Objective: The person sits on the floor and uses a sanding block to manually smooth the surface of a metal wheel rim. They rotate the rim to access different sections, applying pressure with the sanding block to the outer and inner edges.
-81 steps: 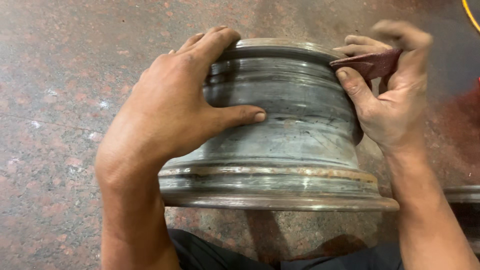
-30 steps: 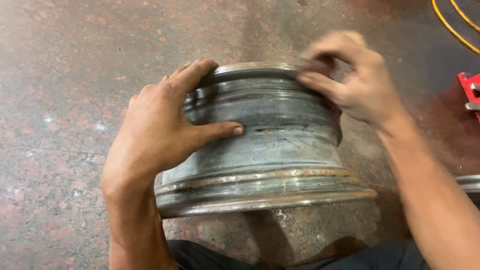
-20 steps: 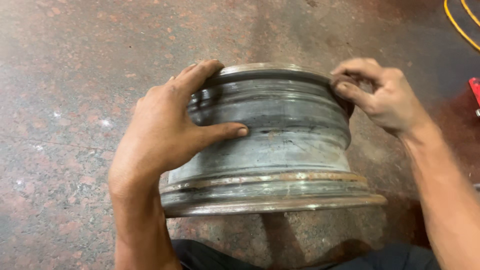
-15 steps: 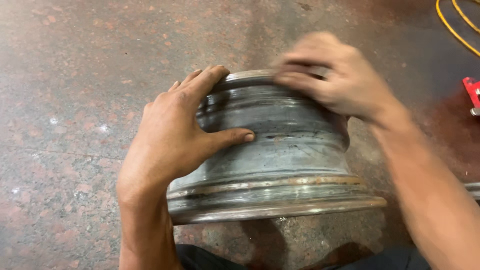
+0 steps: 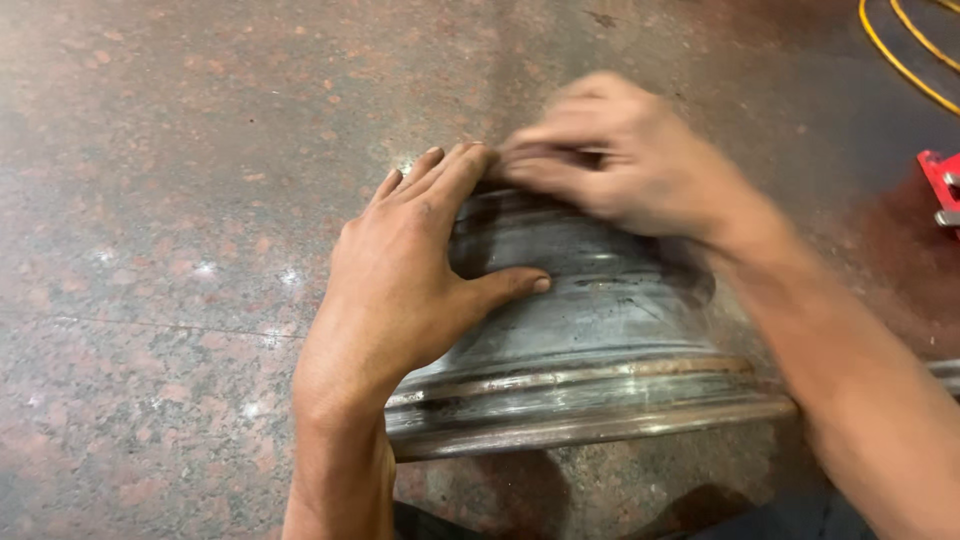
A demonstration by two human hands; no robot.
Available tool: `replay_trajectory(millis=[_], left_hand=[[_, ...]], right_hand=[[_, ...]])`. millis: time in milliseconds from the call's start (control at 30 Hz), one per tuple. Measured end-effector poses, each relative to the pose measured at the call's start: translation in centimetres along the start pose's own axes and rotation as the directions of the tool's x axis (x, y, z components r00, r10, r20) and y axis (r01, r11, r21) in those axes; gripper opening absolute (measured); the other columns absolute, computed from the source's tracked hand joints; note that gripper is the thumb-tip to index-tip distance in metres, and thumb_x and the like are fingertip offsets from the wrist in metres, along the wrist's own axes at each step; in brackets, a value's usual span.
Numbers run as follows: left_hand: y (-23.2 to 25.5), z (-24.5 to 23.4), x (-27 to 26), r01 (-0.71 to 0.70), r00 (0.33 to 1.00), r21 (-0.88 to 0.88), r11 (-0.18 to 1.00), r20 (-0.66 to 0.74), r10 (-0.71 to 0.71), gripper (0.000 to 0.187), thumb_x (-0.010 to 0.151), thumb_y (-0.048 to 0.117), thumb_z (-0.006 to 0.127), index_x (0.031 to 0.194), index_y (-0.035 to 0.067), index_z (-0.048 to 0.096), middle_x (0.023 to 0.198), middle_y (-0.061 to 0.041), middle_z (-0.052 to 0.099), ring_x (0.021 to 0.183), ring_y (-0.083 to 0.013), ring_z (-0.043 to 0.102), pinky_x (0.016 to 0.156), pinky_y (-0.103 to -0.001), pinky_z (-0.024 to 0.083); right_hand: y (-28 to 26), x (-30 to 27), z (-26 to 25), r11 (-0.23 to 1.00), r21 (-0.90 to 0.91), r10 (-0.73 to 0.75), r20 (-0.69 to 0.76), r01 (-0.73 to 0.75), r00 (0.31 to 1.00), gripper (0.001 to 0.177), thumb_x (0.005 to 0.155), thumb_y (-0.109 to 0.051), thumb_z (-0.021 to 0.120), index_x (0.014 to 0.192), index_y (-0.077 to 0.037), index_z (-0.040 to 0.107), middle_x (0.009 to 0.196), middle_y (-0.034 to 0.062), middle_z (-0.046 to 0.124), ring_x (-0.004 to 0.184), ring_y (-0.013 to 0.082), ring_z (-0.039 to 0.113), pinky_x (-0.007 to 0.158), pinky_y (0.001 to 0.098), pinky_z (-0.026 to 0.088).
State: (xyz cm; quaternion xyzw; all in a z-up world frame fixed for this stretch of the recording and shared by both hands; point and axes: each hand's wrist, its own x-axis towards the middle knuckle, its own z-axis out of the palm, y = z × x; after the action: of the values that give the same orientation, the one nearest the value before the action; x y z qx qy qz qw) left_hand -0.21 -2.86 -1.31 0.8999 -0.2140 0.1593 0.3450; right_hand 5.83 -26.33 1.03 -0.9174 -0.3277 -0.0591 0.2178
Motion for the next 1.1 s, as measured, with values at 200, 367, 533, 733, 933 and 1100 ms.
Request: replay_trajectory(millis=[200,367,533,733,933,1100], left_hand=[[0.3,-0.9,0.1,0.323,0.926,-0.103,0.941,0.24,-0.291,0.105,0.052,0.049,0.092,0.145,0.02,0.053,0.139,-0.005,0.061,0.125,-0.0258,0.06,0.104,-0.049,0.049],[-0.5,-1.5,0.0,0.295,0.947,-0.156,0.943,0.183,-0.266,0.103,0.051,0.045,0.094,0.143,0.017,0.056,0.131,-0.008,0.064,0.124,-0.0265,0.058,0.099,-0.05,0.05],[-1.3,-1.9,-0.9,0.235,0.971,-0.188,0.954,0.082,-0.223,0.096,0.055,0.044,0.094,0.138,0.013,0.057,0.129,-0.01,0.063,0.124,-0.0292,0.057,0.1,-0.048,0.05],[-2.0,-1.9,-1.6,0.231,0.973,-0.182,0.956,0.029,-0.23,0.1,0.054,0.051,0.093,0.137,0.011,0.056,0.128,-0.01,0.063,0.125,-0.0293,0.058,0.103,-0.048,0.048],[-0.7,0.6,-3.7,0.273,0.945,-0.033,0.962,-0.179,-0.274,0.098,0.064,0.058,0.088,0.138,0.006,0.051,0.124,-0.013,0.06,0.123,-0.0311,0.053,0.108,-0.049,0.038],[3.4,5.2,-4.4,0.382,0.905,0.241,0.892,-0.294,-0.308,0.105,0.072,0.07,0.078,0.138,-0.004,0.042,0.12,-0.02,0.056,0.115,-0.0357,0.051,0.099,-0.052,0.037]], right_hand=[[2.9,-4.0,-0.9,0.975,0.057,0.219,-0.061,-0.216,0.974,0.032,0.092,-0.046,0.068,0.11,-0.022,0.079,0.112,0.0017,0.077,0.118,0.0231,0.065,0.098,0.0491,0.053],[7.3,-15.0,-1.3,0.818,-0.133,0.504,-0.302,-0.559,0.809,0.023,0.09,-0.024,0.079,0.111,-0.015,0.076,0.111,0.0062,0.075,0.099,0.0214,0.067,0.091,0.0447,0.053],[0.1,-17.9,0.1,0.826,0.414,0.556,-0.714,-0.383,0.425,0.017,0.107,-0.011,0.067,0.117,0.001,0.06,0.106,0.0064,0.067,0.097,0.0135,0.065,0.09,0.03,0.054],[-9.1,-13.0,3.1,0.872,0.418,0.483,-0.821,-0.256,0.305,0.012,0.112,-0.006,0.059,0.115,0.002,0.051,0.095,0.0088,0.063,0.084,0.0136,0.063,0.073,0.0253,0.053],[-2.1,-10.5,1.4,0.974,0.192,0.224,-0.857,-0.117,0.463,0.015,0.114,-0.008,0.061,0.111,0.003,0.052,0.093,0.0153,0.066,0.081,0.017,0.07,0.073,0.0281,0.061],[5.8,-7.5,-1.6,0.97,-0.123,0.051,-0.738,-0.209,0.673,0.012,0.114,-0.002,0.067,0.11,0.007,0.06,0.098,0.0195,0.07,0.089,0.0248,0.071,0.086,0.0338,0.061]])
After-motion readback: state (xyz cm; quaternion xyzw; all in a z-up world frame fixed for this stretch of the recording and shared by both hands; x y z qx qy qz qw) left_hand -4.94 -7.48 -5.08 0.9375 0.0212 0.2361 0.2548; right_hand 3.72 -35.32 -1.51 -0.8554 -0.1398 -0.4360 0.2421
